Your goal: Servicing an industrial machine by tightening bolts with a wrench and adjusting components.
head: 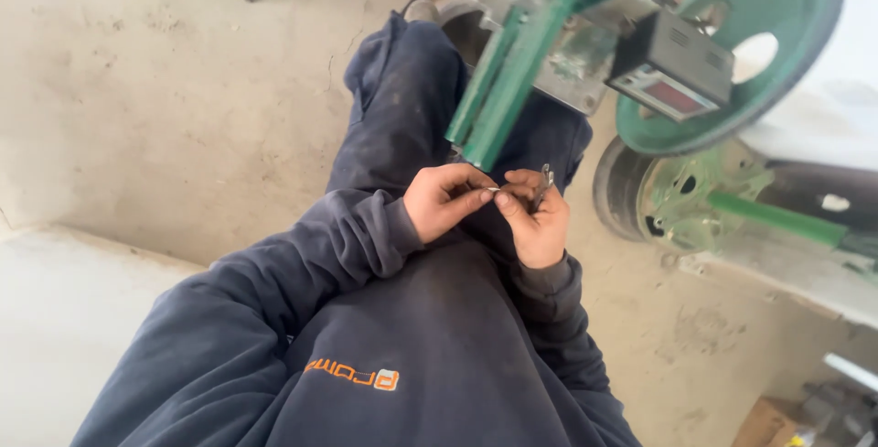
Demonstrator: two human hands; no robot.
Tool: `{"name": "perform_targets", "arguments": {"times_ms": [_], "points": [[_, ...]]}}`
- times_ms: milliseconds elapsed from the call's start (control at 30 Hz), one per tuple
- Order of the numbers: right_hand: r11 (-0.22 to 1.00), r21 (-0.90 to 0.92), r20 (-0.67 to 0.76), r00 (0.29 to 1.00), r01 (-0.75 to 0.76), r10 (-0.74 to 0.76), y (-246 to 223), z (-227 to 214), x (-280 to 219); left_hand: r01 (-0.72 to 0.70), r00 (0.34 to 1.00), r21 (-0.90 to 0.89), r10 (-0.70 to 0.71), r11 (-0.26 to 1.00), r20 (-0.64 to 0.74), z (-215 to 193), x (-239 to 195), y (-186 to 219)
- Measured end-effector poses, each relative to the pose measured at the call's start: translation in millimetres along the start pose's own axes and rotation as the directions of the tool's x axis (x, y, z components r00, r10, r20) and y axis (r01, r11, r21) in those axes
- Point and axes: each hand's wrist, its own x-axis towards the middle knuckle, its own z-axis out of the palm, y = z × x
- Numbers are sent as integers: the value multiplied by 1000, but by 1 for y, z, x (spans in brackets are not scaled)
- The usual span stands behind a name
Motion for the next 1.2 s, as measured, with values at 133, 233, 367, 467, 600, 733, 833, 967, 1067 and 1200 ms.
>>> {"name": "perform_targets", "arguments": {"times_ms": [133,233,367,467,600,733,833,967,1067,1200], "points": [[999,-25,-31,999,-29,28,-5,19,2,106,994,-240,-111,965,-11,-7,-2,-22],[981,-196,-100,995,10,-30,-3,24,-3,262,964,-483,-244,835,102,-11,0,-38],[841,-388,64,921,377,-384,-29,35,0,488,867,-525,-320,697,381,-24,6,-39],[722,-497,180,871,481,-456,-34,39,3,455,857,-426,-256,782,447,-32,6,-35],[845,-425,4,934,325,-357,-20,35,0,408,876,-418,-218,812,430,-33,1,-20],[843,-420,-37,922,336,-385,-21,34,5,373,900,-439,-203,818,386,-28,-4,-29],[873,-380,-20,940,307,-339,-16,33,6,311,932,-473,-166,824,323,-23,-2,-44],[933,-291,-22,974,212,-228,-1,30,3,428,898,-518,-282,741,338,-22,2,-52],[973,-191,-50,988,133,-145,3,29,4,411,906,-502,-280,761,318,-19,3,-60],[960,-235,2,987,154,-158,-5,27,8,361,930,-474,-272,803,248,-14,0,-71]]}}
